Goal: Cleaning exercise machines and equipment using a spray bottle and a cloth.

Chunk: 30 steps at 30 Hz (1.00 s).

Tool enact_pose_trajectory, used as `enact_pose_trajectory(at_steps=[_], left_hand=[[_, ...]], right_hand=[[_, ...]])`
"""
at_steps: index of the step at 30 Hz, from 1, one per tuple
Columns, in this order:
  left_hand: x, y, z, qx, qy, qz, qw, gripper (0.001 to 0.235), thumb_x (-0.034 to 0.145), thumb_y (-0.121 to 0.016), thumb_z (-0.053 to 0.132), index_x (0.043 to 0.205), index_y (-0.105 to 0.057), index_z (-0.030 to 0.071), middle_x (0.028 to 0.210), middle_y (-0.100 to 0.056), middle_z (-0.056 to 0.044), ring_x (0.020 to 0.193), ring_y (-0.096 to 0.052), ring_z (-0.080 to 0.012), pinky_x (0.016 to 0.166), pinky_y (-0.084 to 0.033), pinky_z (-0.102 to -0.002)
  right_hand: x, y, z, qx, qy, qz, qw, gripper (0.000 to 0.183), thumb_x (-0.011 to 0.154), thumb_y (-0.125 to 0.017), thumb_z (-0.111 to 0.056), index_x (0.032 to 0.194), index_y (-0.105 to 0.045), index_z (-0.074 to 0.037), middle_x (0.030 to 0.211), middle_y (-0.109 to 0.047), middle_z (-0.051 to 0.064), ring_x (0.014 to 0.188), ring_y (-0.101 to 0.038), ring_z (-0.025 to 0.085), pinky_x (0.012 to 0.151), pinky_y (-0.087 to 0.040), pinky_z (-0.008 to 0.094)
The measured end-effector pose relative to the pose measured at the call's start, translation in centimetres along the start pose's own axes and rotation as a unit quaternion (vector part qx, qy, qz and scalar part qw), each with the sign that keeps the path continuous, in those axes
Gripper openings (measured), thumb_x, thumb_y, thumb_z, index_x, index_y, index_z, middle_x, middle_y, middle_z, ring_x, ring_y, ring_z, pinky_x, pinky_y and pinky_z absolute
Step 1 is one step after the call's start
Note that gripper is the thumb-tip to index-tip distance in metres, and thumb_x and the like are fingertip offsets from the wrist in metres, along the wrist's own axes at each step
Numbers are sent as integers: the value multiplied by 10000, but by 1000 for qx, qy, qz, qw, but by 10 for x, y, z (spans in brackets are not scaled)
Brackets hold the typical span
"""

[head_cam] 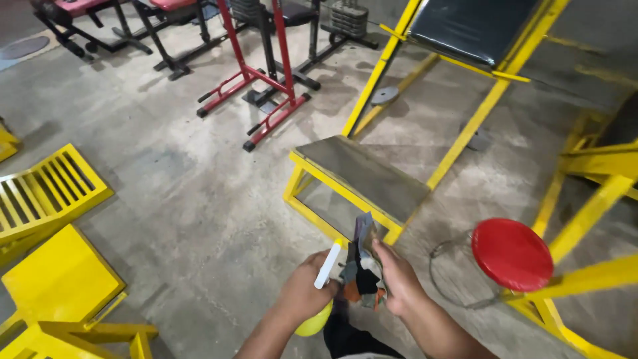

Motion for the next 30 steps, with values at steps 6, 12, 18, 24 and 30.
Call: enact_pose_trajectory(at_steps=[6,12,18,24,30], left_hand=[[94,49,-28,16,-22,38,999,661,726,-695,128,1374,-568,89,1344,-628,-191,1205,-622,-380,1003,-517,-419],[175,96,-42,36,29,21,999,613,735,-685,125,1341,-592,125,1308,-647,-164,1202,-622,-368,1001,-519,-419],[222,136,-73,-5,51,57,997,611,731,-676,109,1337,-595,125,1309,-646,-153,1169,-638,-368,970,-532,-418],[270,180,-112,-10,5,67,998,562,740,-672,92,1300,-631,115,1199,-694,-177,1108,-661,-398,938,-551,-436],[330,244,-161,7,-26,50,998,491,781,-661,112,1271,-642,112,1215,-691,-188,1105,-663,-412,919,-554,-450]], right_hand=[[91,-75,-59,-8,73,-55,996,557,923,-625,-408,1400,-624,-120,1373,-665,34,1263,-589,189,1010,-470,414],[124,-157,-124,-20,38,-76,996,550,912,-616,-402,1398,-630,-146,1342,-678,23,1221,-613,203,974,-486,447],[186,-213,-142,-23,70,-124,989,530,933,-611,-380,1381,-634,-96,1331,-690,55,1175,-642,209,955,-507,397],[223,-284,-155,22,54,-172,983,453,936,-622,-349,1295,-660,-76,1163,-718,71,1055,-679,213,883,-537,398],[262,-366,-164,11,50,-162,986,414,971,-617,-406,1261,-663,-113,1001,-683,68,862,-637,217,703,-504,419]])
Point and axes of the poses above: each hand's wrist, its own x-axis towards the middle knuckle, its own y-axis out of the back of the hand, z = x × y, the point moved 7 cm from there along x, towards the middle knuckle
